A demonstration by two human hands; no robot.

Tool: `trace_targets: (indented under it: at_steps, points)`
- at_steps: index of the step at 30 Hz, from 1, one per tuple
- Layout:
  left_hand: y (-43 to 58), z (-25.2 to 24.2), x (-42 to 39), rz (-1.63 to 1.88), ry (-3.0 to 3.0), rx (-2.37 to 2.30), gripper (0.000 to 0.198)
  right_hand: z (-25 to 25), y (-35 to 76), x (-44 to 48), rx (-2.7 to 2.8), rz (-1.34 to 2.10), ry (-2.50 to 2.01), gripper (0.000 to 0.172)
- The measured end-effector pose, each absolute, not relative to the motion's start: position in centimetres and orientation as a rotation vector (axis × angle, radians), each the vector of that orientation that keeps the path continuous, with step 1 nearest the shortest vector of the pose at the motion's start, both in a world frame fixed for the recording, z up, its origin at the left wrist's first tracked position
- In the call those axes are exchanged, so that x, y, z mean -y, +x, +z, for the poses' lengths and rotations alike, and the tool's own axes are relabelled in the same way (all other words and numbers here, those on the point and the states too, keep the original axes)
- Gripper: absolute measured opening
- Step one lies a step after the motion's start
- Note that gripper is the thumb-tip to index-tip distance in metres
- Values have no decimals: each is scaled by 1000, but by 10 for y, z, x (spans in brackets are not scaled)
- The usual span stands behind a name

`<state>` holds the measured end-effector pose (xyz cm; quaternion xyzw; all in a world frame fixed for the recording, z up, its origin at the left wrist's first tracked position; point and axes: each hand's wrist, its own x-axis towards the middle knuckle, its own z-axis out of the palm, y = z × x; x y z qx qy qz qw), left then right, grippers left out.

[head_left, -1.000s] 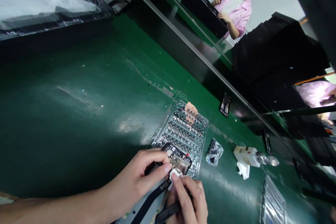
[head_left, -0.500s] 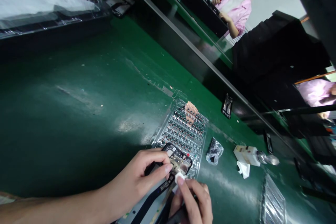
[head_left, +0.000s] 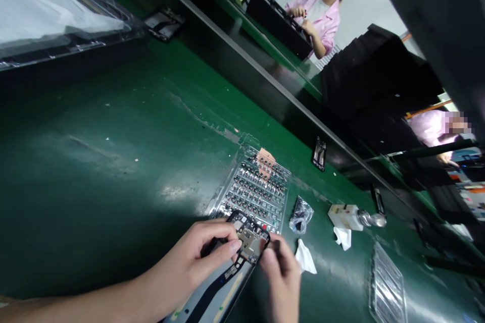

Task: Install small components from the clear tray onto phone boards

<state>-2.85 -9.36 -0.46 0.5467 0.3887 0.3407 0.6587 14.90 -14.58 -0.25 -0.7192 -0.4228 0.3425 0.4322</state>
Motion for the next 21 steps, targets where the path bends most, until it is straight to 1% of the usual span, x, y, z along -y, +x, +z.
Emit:
trace_targets:
  at_steps: [2, 4, 7, 9, 11, 13, 16, 21]
  points:
    - [-31, -3, 90, 778, 1297, -867, 27, -7, 129, 141, 879, 1059, -1638, 24]
    - [-35, 0, 84, 830, 1372, -880, 25, -9, 118, 139, 650, 1103, -1560, 26]
    - [-42, 6, 78, 1033, 1546, -937, 18, -8, 116, 139, 418, 1191, -1512, 39]
    - [-44, 8, 74, 1204, 1733, -926, 17, -7, 117, 141, 366, 1262, -1480, 44]
    - [-42, 8, 71, 1339, 1960, -828, 20, -7, 118, 142, 382, 1289, -1452, 42]
    - [-37, 7, 67, 1400, 2172, -691, 22, -6, 116, 144, 421, 1279, -1437, 37]
    - [-30, 6, 61, 1362, 2411, -558, 21, -3, 113, 144, 431, 1282, -1389, 31]
    - [-29, 6, 58, 1250, 2595, -463, 25, 0, 111, 144, 385, 1284, -1335, 28]
